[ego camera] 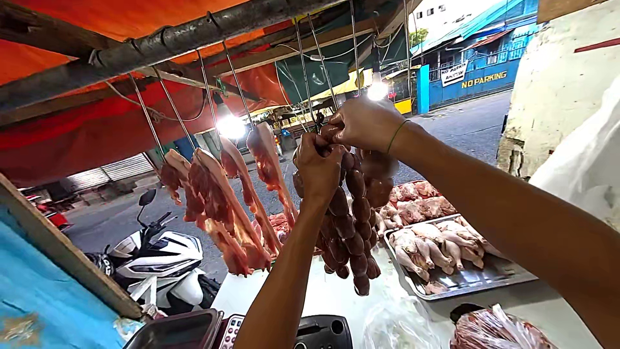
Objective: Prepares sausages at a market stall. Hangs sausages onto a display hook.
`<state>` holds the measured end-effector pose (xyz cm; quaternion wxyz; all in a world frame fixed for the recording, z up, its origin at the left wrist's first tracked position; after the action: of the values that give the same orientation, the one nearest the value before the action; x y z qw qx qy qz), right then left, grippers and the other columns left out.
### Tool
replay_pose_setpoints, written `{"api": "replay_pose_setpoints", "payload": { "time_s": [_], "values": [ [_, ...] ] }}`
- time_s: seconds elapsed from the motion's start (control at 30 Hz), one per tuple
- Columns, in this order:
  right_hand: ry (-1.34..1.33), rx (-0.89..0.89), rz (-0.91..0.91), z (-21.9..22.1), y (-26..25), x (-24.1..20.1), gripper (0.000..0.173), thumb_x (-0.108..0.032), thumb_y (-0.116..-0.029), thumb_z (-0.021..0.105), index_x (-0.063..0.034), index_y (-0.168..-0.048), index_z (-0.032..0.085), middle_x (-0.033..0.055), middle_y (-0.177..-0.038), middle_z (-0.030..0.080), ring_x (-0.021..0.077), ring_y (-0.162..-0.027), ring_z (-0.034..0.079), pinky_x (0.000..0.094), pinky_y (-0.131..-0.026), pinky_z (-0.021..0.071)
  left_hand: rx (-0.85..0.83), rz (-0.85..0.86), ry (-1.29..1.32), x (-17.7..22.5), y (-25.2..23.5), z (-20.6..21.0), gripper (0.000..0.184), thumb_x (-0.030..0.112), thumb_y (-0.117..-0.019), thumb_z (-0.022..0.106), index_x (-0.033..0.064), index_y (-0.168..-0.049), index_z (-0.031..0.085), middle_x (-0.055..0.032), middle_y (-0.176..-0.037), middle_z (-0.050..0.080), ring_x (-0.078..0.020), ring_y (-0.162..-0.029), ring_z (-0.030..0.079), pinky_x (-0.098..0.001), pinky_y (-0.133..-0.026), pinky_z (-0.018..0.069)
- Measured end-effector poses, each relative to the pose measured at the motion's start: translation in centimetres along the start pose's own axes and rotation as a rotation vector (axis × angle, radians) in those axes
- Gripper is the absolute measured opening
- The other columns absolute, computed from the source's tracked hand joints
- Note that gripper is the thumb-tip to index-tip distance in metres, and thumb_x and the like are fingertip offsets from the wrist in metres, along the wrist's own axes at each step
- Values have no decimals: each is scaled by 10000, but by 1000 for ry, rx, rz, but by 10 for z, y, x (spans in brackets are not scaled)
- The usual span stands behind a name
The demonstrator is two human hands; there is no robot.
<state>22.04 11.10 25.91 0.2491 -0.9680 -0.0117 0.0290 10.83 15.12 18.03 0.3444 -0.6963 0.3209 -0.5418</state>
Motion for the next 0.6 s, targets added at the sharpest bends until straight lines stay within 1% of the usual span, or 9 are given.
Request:
{"api": "replay_pose_setpoints", "payload": {
  "time_s": [0.07,0.2,0.27,0.33,0.37,0.4,0.47,0.5,0.6],
  "values": [
    [59,8,20,-1,7,-8,191,-263,-968,637,-154,-1092,735,132,-1046,714,355,-989,683,616,-745,508,-1,-14,17,1,1,-2,318,112,-858,771,148,-1002,491,-75,-855,547,-197,-671,511,-360,-556,423],
    [159,38,-41,-5,17,-26,121,-126,-976,609,-86,-1038,705,165,-1003,698,382,-960,686,594,-708,517,50,84,40,8,3,-3,273,104,-870,740,145,-958,485,-58,-841,531,-171,-672,501,-332,-560,421],
    [110,14,-151,-4,3,-21,130,-145,-963,643,-95,-1052,723,165,-1019,702,387,-988,679,632,-753,514,62,100,49,12,5,-3,282,89,-862,750,137,-961,490,-67,-869,546,-180,-709,517,-352,-587,430],
    [-2,-43,-287,-3,-14,-10,186,-196,-945,704,-148,-1115,764,121,-1063,724,338,-1029,678,641,-839,520,93,119,30,17,8,-4,289,106,-857,774,137,-958,505,-58,-884,565,-172,-725,543,-346,-599,458],
    [-71,-71,-354,-3,-20,-7,202,-203,-948,719,-143,-1135,768,106,-1056,730,300,-997,681,599,-849,526,109,134,11,20,8,-5,280,110,-861,770,134,-950,505,-57,-887,564,-178,-746,541,-370,-639,452],
    [-162,-85,-413,-3,-26,-4,202,-194,-945,731,-128,-1132,771,84,-1009,735,233,-892,678,504,-799,540,126,154,-13,21,9,-6,269,121,-863,762,137,-937,504,-52,-882,563,-181,-758,536,-389,-671,445],
    [-408,-128,-428,2,-32,7,203,-175,-940,746,-112,-1133,767,34,-899,728,89,-630,592,290,-591,509,151,196,-60,24,10,-6,234,151,-870,739,142,-921,511,-46,-889,557,-188,-792,538,-415,-718,444],
    [-513,-161,-405,5,-34,12,216,-170,-941,747,-108,-1147,758,32,-883,726,68,-584,569,253,-547,490,161,208,-89,26,11,-6,218,170,-874,732,144,-916,520,-42,-903,561,-188,-824,548,-419,-751,447],
    [-683,-219,-370,15,-43,24,261,-170,-942,748,-113,-1197,738,31,-891,728,66,-570,570,233,-518,485,190,273,-192,32,17,-2,142,175,-878,702,129,-877,568,-60,-954,584,-223,-949,573,-455,-869,437]
  ]
}}
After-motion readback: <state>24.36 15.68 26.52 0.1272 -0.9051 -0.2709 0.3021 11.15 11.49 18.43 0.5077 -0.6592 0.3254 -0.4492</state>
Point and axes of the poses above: each hand's wrist, its own y-axis away from the middle knuckle, its own z-axis out of the palm, x = y × z, the point moved 8 cm from there along -y, towards the middle knuckle
